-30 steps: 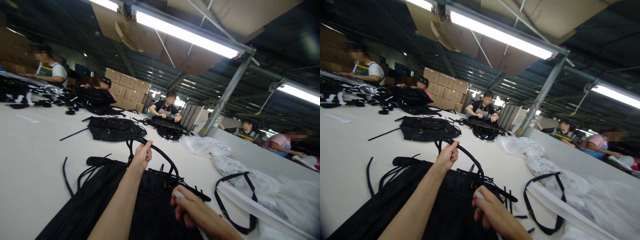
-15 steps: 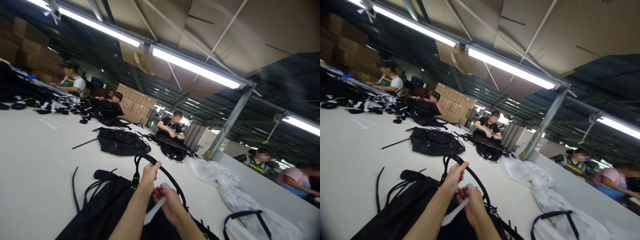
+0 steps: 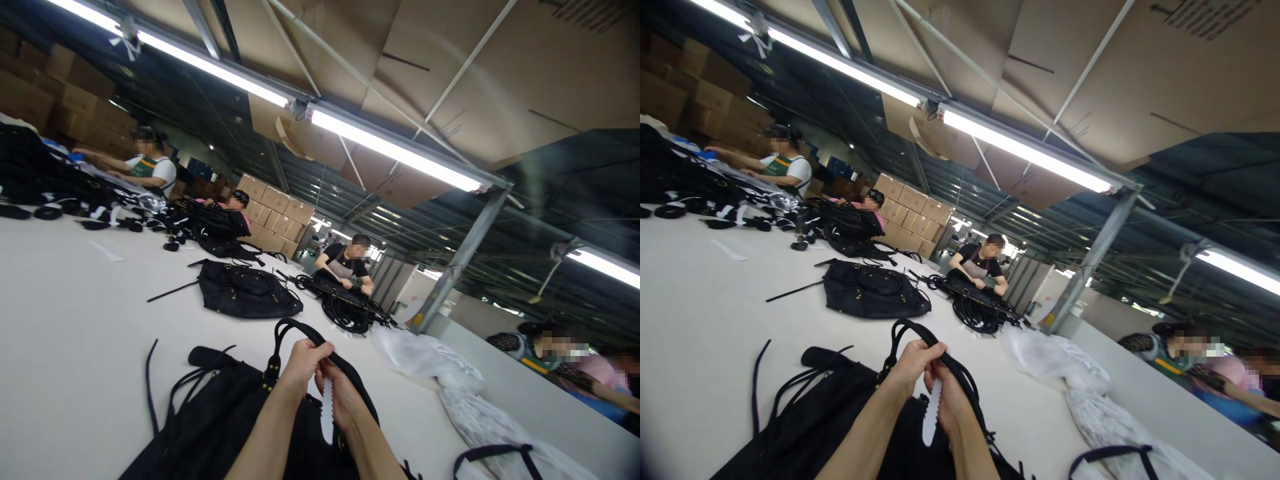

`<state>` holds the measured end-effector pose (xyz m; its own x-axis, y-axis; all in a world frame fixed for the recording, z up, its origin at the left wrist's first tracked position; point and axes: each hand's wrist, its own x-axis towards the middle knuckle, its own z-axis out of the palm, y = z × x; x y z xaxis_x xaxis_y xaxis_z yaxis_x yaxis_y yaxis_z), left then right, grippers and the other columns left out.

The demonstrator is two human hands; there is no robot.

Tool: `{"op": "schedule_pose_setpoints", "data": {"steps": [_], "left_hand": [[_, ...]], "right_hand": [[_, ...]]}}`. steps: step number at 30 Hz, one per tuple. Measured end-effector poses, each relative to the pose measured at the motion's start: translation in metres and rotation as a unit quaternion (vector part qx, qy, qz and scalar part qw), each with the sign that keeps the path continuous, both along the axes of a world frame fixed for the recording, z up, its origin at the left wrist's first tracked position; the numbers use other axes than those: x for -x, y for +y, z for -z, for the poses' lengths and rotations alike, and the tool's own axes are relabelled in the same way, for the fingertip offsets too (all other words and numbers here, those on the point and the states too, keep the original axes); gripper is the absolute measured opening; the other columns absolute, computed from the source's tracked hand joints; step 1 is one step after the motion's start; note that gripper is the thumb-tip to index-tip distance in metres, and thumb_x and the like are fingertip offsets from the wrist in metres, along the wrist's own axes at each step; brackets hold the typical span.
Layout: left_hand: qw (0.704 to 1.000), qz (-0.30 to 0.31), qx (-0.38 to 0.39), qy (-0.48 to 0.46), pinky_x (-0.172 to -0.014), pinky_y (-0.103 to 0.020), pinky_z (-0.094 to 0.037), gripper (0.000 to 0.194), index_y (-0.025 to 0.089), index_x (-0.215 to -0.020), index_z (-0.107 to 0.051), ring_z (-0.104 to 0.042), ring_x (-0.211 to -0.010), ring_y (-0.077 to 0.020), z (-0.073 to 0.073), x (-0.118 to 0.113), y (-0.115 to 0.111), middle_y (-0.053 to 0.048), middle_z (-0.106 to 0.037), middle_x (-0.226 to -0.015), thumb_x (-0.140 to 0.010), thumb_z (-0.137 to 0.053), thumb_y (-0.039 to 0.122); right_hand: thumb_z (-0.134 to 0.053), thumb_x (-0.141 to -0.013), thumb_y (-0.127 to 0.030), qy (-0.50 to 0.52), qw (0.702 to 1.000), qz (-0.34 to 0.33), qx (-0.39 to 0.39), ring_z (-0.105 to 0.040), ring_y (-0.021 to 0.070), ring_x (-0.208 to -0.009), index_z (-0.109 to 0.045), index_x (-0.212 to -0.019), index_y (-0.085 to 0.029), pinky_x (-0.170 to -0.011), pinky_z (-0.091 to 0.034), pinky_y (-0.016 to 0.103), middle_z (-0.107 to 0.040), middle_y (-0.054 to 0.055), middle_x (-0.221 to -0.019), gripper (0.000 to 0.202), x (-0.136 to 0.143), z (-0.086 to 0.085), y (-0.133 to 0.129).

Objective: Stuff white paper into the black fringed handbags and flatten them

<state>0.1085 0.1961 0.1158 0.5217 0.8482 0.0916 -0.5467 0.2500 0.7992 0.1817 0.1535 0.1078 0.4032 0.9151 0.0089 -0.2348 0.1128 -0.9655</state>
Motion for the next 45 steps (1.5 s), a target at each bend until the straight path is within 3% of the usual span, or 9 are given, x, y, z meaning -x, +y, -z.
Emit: {"op": "schedule_pose_setpoints", "data": {"steps": [6,12,17,23,27,33,36,40,45], "left_hand": [[0.998,-0.018,0.006,-0.061,-0.057,-0.024,-0.046,0.039,0.012,-0.072,-0.069,-0.061,-0.061,-0.0151,-0.001,-0.004,-0.003,-0.003,-0.068,-0.065,-0.055,-0.086,0.043],[0.993,0.027,0.027,-0.11,-0.067,-0.027,-0.05,0.052,0.011,-0.077,-0.068,-0.064,-0.07,-0.0175,-0.006,-0.005,-0.008,-0.008,-0.071,-0.075,-0.047,-0.09,0.047],[0.99,0.028,0.044,-0.133,-0.067,-0.027,-0.05,0.055,0.014,-0.083,-0.063,-0.065,-0.071,-0.0175,-0.004,-0.006,-0.007,-0.006,-0.07,-0.076,-0.048,-0.091,0.047],[0.987,0.013,0.047,-0.155,-0.06,-0.024,-0.046,0.054,0.019,-0.088,-0.055,-0.061,-0.064,-0.0144,-0.002,-0.008,-0.007,0.002,-0.064,-0.071,-0.053,-0.088,0.04],[0.986,0.019,0.028,-0.166,-0.059,-0.024,-0.044,0.048,0.018,-0.086,-0.055,-0.058,-0.06,-0.0126,-0.005,-0.007,-0.01,0.005,-0.059,-0.064,-0.055,-0.087,0.039],[0.986,0.019,-0.003,-0.165,-0.069,-0.026,-0.048,0.048,0.017,-0.083,-0.057,-0.06,-0.074,-0.0147,-0.012,-0.002,-0.014,-0.002,-0.065,-0.082,-0.054,-0.086,0.04],[0.989,0.014,-0.026,-0.147,-0.072,-0.027,-0.049,0.048,0.018,-0.084,-0.055,-0.061,-0.078,-0.0156,-0.013,-0.002,-0.016,-0.002,-0.065,-0.084,-0.055,-0.084,0.043],[0.992,-0.005,-0.076,-0.095,-0.075,-0.03,-0.051,0.044,0.019,-0.085,-0.054,-0.063,-0.076,-0.0171,-0.017,-0.003,-0.019,-0.003,-0.066,-0.083,-0.062,-0.075,0.049],[0.977,-0.06,-0.197,0.056,-0.072,-0.035,-0.048,0.028,0.019,-0.063,-0.057,-0.063,-0.067,-0.0222,-0.039,0.026,-0.022,-0.003,-0.061,-0.061,-0.071,-0.068,0.043]], "right_hand": [[-0.079,-0.068,-0.038,0.016,0.997,0.024,0.076,-0.062,0.0129,-0.059,-0.058,-0.077,-0.017,-0.048,-0.049,0.022,-0.062,0.001,-0.07,0.031,0.009,-0.009,-0.035],[-0.063,-0.08,-0.04,-0.243,0.948,-0.009,0.205,-0.068,0.021,-0.056,-0.053,-0.083,-0.017,-0.043,-0.054,0.03,-0.058,-0.001,-0.065,0.025,0.017,-0.027,-0.073],[-0.052,-0.084,-0.037,-0.409,0.897,0.101,0.133,-0.062,0.0193,-0.043,-0.045,-0.103,-0.022,-0.033,-0.045,0.023,-0.058,-0.005,-0.054,0.025,0.02,-0.049,-0.072],[-0.074,-0.061,-0.038,-0.176,0.983,0.003,0.053,-0.066,0.016,-0.062,-0.06,-0.084,-0.016,-0.05,-0.054,0.023,-0.066,0.002,-0.069,0.034,0.019,-0.082,-0.067],[-0.075,-0.052,-0.025,-0.136,0.988,-0.043,0.052,-0.069,0.02,-0.082,-0.071,-0.092,-0.013,-0.077,-0.057,0.032,-0.071,0.006,-0.084,0.041,0.009,-0.093,-0.067],[-0.067,-0.069,-0.042,-0.497,0.861,0.107,-0.014,-0.062,0.0235,-0.071,-0.072,-0.072,-0.021,-0.065,-0.05,0.035,-0.067,0.006,-0.072,0.021,-0.012,-0.095,-0.056],[-0.065,-0.072,-0.036,-0.566,0.812,0.132,-0.055,-0.061,0.023,-0.076,-0.073,-0.066,-0.024,-0.067,-0.046,0.032,-0.069,0.006,-0.084,0.015,-0.019,-0.1,-0.046],[-0.063,-0.075,-0.034,-0.63,0.768,0.117,0.005,-0.058,0.0211,-0.061,-0.068,-0.059,-0.023,-0.06,-0.038,0.031,-0.064,0.002,-0.058,0.02,-0.023,-0.106,-0.036],[-0.06,-0.076,-0.04,-0.56,0.816,0.144,-0.008,-0.056,0.0173,-0.054,-0.069,-0.07,-0.021,-0.053,-0.042,0.029,-0.063,-0.001,-0.058,0.022,-0.027,-0.11,-0.032]]}}
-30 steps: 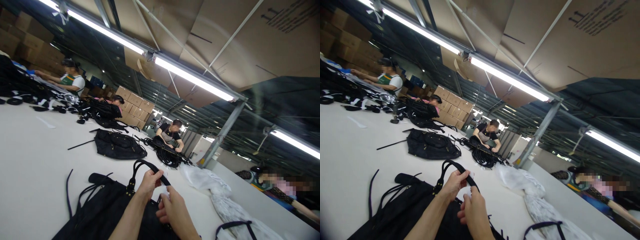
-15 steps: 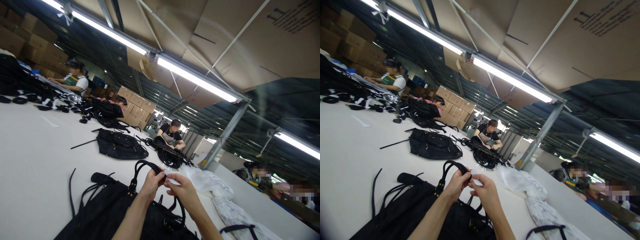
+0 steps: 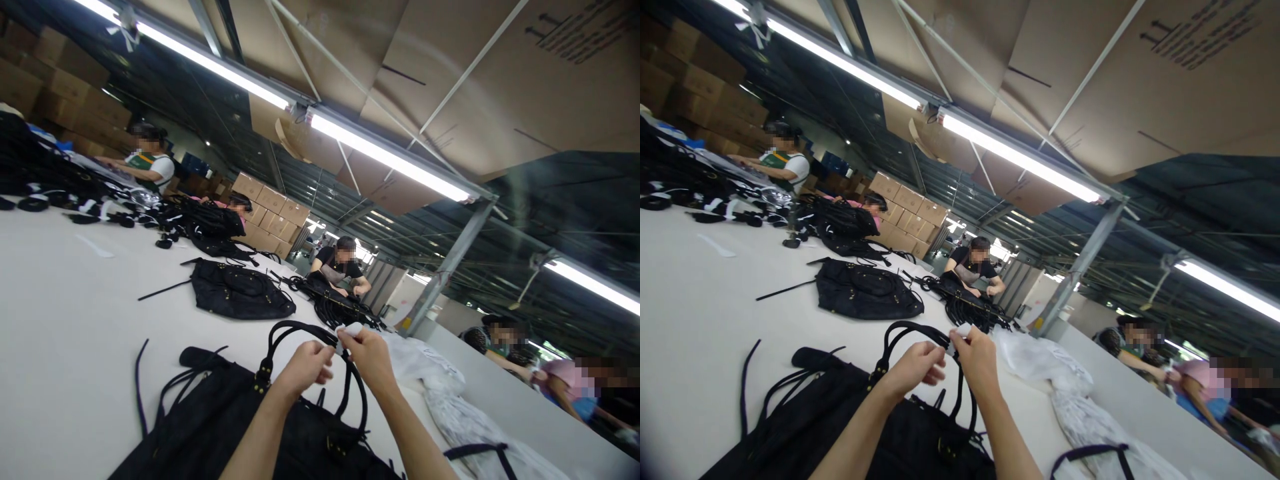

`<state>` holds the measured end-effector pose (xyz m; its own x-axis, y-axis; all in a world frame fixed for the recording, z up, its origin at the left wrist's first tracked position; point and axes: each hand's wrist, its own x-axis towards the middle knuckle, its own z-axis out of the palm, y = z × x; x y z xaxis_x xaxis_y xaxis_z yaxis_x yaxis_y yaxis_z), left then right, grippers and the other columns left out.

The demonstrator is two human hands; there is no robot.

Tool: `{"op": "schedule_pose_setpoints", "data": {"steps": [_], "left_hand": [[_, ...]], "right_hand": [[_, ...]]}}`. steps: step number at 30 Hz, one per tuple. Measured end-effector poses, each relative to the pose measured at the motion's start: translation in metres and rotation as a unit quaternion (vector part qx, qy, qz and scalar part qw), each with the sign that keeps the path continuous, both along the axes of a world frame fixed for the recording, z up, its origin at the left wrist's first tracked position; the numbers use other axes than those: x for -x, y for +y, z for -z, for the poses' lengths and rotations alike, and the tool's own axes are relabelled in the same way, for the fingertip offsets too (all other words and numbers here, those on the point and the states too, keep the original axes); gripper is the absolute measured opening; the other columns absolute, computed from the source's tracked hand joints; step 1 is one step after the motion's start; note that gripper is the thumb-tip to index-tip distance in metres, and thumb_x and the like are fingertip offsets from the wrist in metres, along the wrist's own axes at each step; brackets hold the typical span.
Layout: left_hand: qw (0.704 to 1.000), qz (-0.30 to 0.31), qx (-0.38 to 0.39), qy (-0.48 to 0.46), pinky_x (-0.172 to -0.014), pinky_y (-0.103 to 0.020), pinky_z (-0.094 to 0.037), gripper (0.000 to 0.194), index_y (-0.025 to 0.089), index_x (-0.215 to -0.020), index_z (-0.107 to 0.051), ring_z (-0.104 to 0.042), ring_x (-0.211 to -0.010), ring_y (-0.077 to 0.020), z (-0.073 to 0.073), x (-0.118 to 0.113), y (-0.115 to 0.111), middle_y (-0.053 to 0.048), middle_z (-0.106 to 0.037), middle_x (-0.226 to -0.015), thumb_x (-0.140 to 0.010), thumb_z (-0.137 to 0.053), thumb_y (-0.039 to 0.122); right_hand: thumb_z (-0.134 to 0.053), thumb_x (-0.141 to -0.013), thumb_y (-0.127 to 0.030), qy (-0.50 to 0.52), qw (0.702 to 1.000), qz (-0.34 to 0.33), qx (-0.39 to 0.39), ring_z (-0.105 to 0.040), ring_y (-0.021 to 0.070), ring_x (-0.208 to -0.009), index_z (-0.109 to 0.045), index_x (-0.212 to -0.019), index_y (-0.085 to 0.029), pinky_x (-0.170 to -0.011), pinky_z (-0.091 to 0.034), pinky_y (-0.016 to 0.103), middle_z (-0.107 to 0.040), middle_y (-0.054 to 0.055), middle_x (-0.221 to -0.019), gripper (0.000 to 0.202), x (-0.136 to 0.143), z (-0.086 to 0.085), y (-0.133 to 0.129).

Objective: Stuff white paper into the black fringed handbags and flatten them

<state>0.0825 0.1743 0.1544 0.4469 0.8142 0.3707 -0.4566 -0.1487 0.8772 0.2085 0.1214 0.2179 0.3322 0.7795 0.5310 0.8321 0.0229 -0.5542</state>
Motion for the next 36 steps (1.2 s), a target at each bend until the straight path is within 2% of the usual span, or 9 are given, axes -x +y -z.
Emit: {"op": "schedule_pose_setpoints", "data": {"steps": [2,6,8,11,14,18,23,29,36], "left_hand": [[0.995,-0.073,-0.057,0.045,-0.081,-0.039,-0.044,0.027,0.02,-0.057,-0.055,-0.063,-0.076,-0.0265,-0.015,0.016,-0.002,-0.004,-0.06,-0.06,-0.075,-0.067,0.037],[0.965,-0.194,-0.164,0.071,-0.106,-0.043,-0.025,0.017,0.022,-0.089,-0.066,-0.049,-0.117,-0.0295,-0.033,0.027,-0.006,-0.01,-0.067,-0.107,-0.086,-0.05,0.023],[0.955,-0.185,-0.213,0.094,-0.103,-0.04,-0.028,0.016,0.023,-0.085,-0.068,-0.054,-0.108,-0.0281,-0.032,0.022,-0.008,-0.008,-0.07,-0.101,-0.083,-0.052,0.019],[0.948,-0.151,-0.247,0.135,-0.077,-0.031,-0.038,0.019,0.024,-0.066,-0.064,-0.058,-0.073,-0.0216,-0.023,0.015,-0.007,-0.002,-0.067,-0.07,-0.082,-0.054,0.019],[0.947,-0.155,-0.235,0.152,-0.061,-0.027,-0.032,0.023,0.023,-0.063,-0.062,-0.054,-0.064,-0.0178,-0.018,0.013,-0.006,0.0,-0.063,-0.064,-0.083,-0.051,0.02],[0.949,-0.183,-0.212,0.147,-0.059,-0.027,-0.028,0.02,0.022,-0.068,-0.062,-0.053,-0.063,-0.017,-0.021,0.01,-0.011,0.001,-0.062,-0.065,-0.084,-0.049,0.02],[0.948,-0.204,-0.222,0.099,-0.064,-0.029,-0.031,0.02,0.023,-0.075,-0.062,-0.053,-0.067,-0.0186,-0.025,0.003,-0.021,-0.001,-0.061,-0.07,-0.085,-0.045,0.018],[0.964,-0.179,-0.196,0.019,-0.072,-0.028,-0.039,0.016,0.021,-0.071,-0.058,-0.056,-0.079,-0.0201,-0.028,0.0,-0.022,-0.004,-0.062,-0.08,-0.081,-0.045,0.02],[0.983,-0.135,-0.125,0.002,-0.057,-0.025,-0.033,0.016,0.02,-0.066,-0.056,-0.046,-0.06,-0.0145,-0.025,-0.001,-0.018,0.003,-0.05,-0.06,-0.079,-0.049,0.026]], "right_hand": [[-0.061,-0.075,-0.044,0.044,0.999,-0.016,-0.009,-0.057,0.0177,-0.055,-0.07,-0.072,-0.021,-0.052,-0.045,0.029,-0.062,-0.001,-0.059,0.025,0.0,0.0,-0.003],[-0.066,-0.074,-0.044,0.075,0.993,-0.085,-0.013,-0.06,0.0199,-0.065,-0.073,-0.074,-0.02,-0.058,-0.05,0.03,-0.068,0.003,-0.069,0.025,0.004,0.0,-0.013],[-0.067,-0.075,-0.044,0.068,0.991,-0.109,-0.026,-0.059,0.019,-0.065,-0.073,-0.071,-0.02,-0.06,-0.05,0.03,-0.068,0.003,-0.07,0.024,0.008,0.001,-0.019],[-0.069,-0.075,-0.046,0.075,0.989,-0.125,-0.034,-0.057,0.0182,-0.062,-0.071,-0.069,-0.021,-0.061,-0.049,0.03,-0.065,0.002,-0.065,0.026,0.012,0.002,-0.025],[-0.07,-0.074,-0.052,0.119,0.983,-0.136,-0.037,-0.056,0.0164,-0.058,-0.072,-0.073,-0.02,-0.056,-0.048,0.029,-0.064,0.003,-0.07,0.032,0.016,0.004,-0.029],[-0.074,-0.069,-0.057,0.196,0.973,-0.105,-0.064,-0.044,0.0099,-0.046,-0.071,-0.083,-0.019,-0.041,-0.034,0.023,-0.058,-0.001,-0.062,0.041,0.022,0.003,-0.035],[-0.079,-0.062,-0.058,0.315,0.941,-0.123,-0.008,-0.033,0.0047,-0.035,-0.062,-0.092,-0.018,-0.034,-0.017,0.017,-0.051,-0.007,-0.049,0.053,0.031,0.001,-0.045],[-0.076,-0.065,-0.063,0.278,0.949,-0.079,-0.123,-0.046,0.0082,-0.037,-0.055,-0.079,-0.02,-0.032,-0.032,0.018,-0.062,-0.002,-0.056,0.05,0.04,0.019,-0.057],[-0.07,-0.06,-0.073,0.322,0.945,-0.055,0.007,-0.046,0.0079,-0.034,-0.063,-0.074,-0.014,-0.034,-0.033,0.018,-0.06,0.0,-0.048,0.061,0.042,0.024,-0.053]]}}
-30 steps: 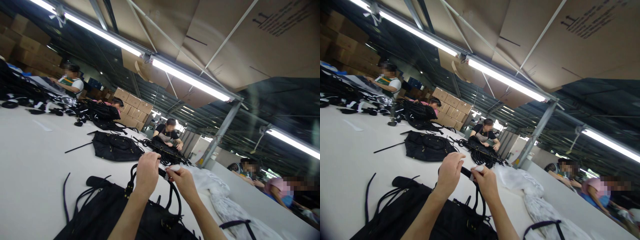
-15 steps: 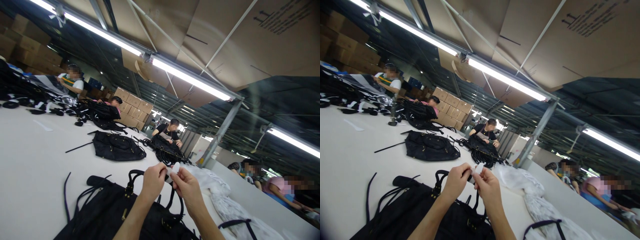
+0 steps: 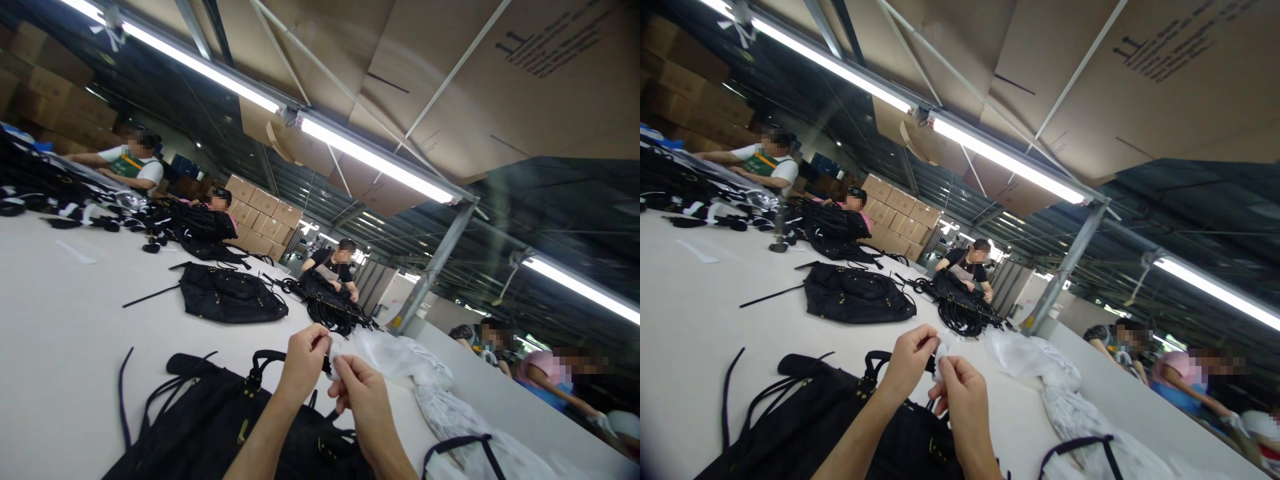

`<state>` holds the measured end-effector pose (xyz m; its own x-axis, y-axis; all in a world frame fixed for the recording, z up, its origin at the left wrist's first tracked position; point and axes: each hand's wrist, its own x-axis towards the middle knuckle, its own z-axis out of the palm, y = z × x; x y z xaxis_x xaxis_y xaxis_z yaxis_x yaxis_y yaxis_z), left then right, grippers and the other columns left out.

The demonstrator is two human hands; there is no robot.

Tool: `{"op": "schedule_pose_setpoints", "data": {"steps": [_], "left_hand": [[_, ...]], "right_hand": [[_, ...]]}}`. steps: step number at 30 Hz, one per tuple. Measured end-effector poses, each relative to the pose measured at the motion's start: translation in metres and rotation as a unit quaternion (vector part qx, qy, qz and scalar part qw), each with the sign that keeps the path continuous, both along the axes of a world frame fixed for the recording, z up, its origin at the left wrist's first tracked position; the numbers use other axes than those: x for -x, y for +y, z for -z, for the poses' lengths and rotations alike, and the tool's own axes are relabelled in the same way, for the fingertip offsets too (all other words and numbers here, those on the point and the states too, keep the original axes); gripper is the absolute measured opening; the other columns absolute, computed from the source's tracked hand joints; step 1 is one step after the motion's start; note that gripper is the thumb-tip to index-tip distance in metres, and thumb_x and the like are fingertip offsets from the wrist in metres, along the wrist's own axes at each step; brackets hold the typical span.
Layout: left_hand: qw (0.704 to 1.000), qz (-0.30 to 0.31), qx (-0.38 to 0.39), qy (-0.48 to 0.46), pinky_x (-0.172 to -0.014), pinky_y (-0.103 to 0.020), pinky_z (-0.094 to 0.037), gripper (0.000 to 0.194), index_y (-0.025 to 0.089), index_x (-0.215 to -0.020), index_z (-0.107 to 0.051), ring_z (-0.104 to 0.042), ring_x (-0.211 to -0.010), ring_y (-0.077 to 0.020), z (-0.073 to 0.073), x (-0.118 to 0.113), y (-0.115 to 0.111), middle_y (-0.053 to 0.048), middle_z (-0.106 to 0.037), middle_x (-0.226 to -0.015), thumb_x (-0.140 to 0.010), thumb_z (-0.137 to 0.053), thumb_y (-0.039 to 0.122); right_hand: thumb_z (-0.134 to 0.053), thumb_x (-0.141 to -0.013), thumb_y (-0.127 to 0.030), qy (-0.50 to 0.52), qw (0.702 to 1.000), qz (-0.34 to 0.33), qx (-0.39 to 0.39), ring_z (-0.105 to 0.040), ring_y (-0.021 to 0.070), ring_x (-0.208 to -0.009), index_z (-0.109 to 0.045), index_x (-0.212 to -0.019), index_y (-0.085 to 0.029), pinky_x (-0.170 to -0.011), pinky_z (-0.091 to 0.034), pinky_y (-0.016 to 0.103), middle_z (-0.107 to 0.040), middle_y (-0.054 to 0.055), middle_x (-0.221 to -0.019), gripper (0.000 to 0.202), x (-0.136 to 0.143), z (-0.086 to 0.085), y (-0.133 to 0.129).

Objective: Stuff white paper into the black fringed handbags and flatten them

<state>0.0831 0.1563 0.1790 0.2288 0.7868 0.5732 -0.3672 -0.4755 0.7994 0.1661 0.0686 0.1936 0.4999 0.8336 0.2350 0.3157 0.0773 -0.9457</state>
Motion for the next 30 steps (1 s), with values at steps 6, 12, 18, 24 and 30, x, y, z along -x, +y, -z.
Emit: {"op": "schedule_pose_setpoints", "data": {"steps": [6,12,18,24,30], "left_hand": [[0.999,0.021,-0.02,-0.023,-0.063,-0.025,-0.038,0.013,0.02,-0.072,-0.059,-0.051,-0.066,-0.0155,-0.002,0.005,-0.001,0.002,-0.056,-0.065,-0.079,-0.048,0.023],[0.999,0.007,-0.024,-0.029,-0.063,-0.024,-0.037,0.012,0.02,-0.072,-0.058,-0.049,-0.066,-0.015,-0.001,0.004,0.002,0.003,-0.054,-0.065,-0.08,-0.048,0.021],[0.999,0.005,-0.04,-0.033,-0.064,-0.024,-0.037,0.013,0.02,-0.072,-0.056,-0.049,-0.066,-0.0147,0.0,0.004,0.0,0.003,-0.053,-0.065,-0.081,-0.046,0.02],[0.997,0.019,-0.068,-0.028,-0.062,-0.023,-0.037,0.012,0.02,-0.073,-0.054,-0.047,-0.064,-0.0136,0.0,0.006,0.004,0.004,-0.051,-0.065,-0.08,-0.044,0.017],[0.997,0.009,-0.08,-0.017,-0.061,-0.022,-0.038,0.014,0.02,-0.075,-0.053,-0.049,-0.064,-0.013,0.004,0.004,0.005,0.004,-0.053,-0.066,-0.079,-0.042,0.014]], "right_hand": [[-0.077,-0.052,-0.066,0.057,0.998,0.003,0.005,-0.045,0.0068,-0.035,-0.064,-0.074,-0.013,-0.035,-0.033,0.017,-0.059,0.0,-0.045,0.059,0.004,-0.015,0.008],[-0.083,-0.046,-0.059,0.112,0.994,0.006,0.0,-0.048,0.0084,-0.038,-0.062,-0.069,-0.014,-0.033,-0.034,0.016,-0.054,-0.003,-0.043,0.056,0.008,-0.016,0.008],[-0.083,-0.047,-0.06,0.118,0.992,0.024,-0.029,-0.048,0.0079,-0.04,-0.063,-0.072,-0.013,-0.033,-0.035,0.015,-0.053,-0.004,-0.045,0.057,0.011,-0.016,0.012],[-0.083,-0.049,-0.061,0.091,0.995,0.021,-0.041,-0.052,0.0087,-0.044,-0.062,-0.076,-0.014,-0.04,-0.044,0.017,-0.058,-0.003,-0.049,0.058,0.008,-0.019,0.018],[-0.078,-0.056,-0.062,0.163,0.987,-0.007,0.006,-0.066,0.0169,-0.059,-0.058,-0.092,-0.018,-0.054,-0.053,0.027,-0.064,0.0,-0.064,0.06,0.0,-0.032,0.018]]}}
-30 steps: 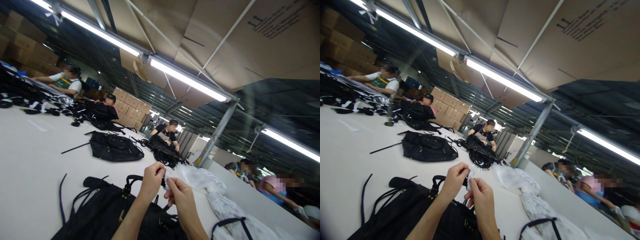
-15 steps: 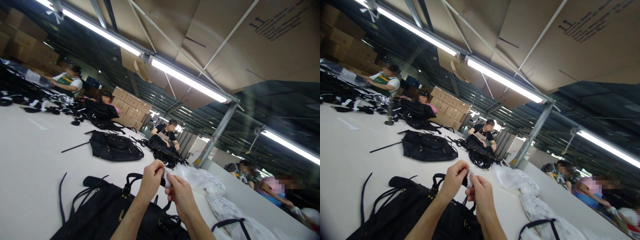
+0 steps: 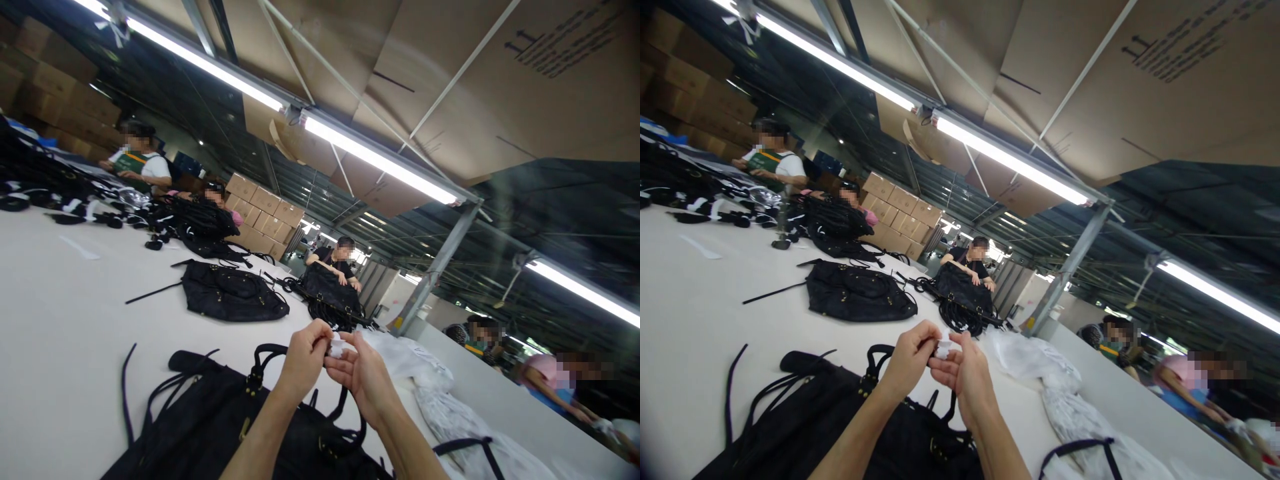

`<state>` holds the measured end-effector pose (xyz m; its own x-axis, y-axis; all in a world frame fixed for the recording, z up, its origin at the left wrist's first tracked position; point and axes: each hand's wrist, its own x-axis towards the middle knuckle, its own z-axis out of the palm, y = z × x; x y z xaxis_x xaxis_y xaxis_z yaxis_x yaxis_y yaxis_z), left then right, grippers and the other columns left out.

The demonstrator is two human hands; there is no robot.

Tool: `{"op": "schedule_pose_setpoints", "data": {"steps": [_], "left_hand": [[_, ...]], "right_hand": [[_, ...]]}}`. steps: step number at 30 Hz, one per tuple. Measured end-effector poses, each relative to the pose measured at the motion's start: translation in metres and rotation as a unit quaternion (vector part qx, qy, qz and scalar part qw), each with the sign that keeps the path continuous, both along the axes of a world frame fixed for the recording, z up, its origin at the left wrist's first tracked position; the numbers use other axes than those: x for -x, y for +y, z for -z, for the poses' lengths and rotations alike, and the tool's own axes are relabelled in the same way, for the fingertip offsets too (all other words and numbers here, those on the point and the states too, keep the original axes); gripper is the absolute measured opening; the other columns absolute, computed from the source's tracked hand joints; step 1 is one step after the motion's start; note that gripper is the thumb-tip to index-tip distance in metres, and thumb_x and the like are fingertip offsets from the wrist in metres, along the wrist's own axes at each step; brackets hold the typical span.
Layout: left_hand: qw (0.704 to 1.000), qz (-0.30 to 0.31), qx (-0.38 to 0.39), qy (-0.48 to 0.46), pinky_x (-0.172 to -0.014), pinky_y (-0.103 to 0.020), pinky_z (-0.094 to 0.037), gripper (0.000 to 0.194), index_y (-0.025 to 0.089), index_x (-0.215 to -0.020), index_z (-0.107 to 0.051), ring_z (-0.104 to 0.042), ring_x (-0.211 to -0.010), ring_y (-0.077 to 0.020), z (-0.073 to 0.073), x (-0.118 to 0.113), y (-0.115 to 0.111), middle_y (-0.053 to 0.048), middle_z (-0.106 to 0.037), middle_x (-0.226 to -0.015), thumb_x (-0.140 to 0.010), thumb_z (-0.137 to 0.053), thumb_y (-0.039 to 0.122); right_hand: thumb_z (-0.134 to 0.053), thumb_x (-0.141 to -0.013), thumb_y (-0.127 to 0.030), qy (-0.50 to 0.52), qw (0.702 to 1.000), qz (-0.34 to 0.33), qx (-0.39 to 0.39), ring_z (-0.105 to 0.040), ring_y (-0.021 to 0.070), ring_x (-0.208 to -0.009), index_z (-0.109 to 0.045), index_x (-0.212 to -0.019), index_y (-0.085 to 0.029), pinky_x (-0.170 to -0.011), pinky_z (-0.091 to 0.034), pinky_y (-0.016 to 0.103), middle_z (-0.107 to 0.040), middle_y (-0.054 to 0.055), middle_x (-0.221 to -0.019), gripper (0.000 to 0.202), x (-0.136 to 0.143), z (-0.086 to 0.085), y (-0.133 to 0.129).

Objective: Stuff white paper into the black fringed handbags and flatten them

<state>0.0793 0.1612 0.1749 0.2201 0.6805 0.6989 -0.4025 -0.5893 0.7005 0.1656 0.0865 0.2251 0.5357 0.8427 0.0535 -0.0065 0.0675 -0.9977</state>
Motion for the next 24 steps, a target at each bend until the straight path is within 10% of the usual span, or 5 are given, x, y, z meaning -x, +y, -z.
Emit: {"op": "schedule_pose_setpoints", "data": {"steps": [6,10,19,24], "left_hand": [[0.999,-0.03,-0.032,0.026,-0.058,-0.021,-0.034,0.016,0.02,-0.077,-0.055,-0.046,-0.06,-0.0117,0.002,0.001,-0.001,0.006,-0.05,-0.064,-0.082,-0.041,0.013],[0.994,-0.041,-0.081,0.067,-0.059,-0.022,-0.036,0.019,0.021,-0.079,-0.057,-0.048,-0.06,-0.0116,0.001,0.004,0.001,0.005,-0.054,-0.066,-0.086,-0.04,0.013],[0.958,-0.13,-0.154,0.206,-0.1,-0.049,-0.037,0.034,0.021,-0.07,-0.066,-0.06,-0.104,-0.025,0.035,-0.003,0.03,-0.005,-0.07,-0.107,-0.076,-0.042,-0.002],[0.926,-0.254,-0.158,0.229,-0.113,-0.066,-0.005,0.046,0.024,-0.096,-0.073,-0.014,-0.146,-0.0355,0.042,0.002,0.039,-0.007,-0.037,-0.154,-0.079,-0.043,-0.006]], "right_hand": [[-0.068,-0.066,-0.051,-0.303,0.952,-0.036,0.012,-0.036,0.0082,-0.048,-0.062,-0.069,-0.018,-0.043,-0.025,0.022,-0.043,-0.006,-0.053,0.034,-0.019,-0.018,0.0],[-0.061,-0.068,-0.044,-0.437,0.898,0.013,-0.049,-0.044,0.014,-0.06,-0.061,-0.06,-0.02,-0.055,-0.033,0.027,-0.05,-0.002,-0.058,0.025,-0.027,-0.026,0.014],[-0.053,-0.071,-0.055,-0.336,0.923,0.14,-0.127,-0.055,0.0166,-0.058,-0.055,-0.073,-0.021,-0.056,-0.049,0.031,-0.058,0.0,-0.062,0.034,-0.057,-0.049,0.048],[-0.065,-0.062,-0.051,-0.339,0.922,0.153,-0.109,-0.064,0.0281,-0.098,-0.062,-0.087,-0.019,-0.089,-0.053,0.046,-0.067,0.01,-0.096,0.042,-0.076,-0.06,0.042]]}}
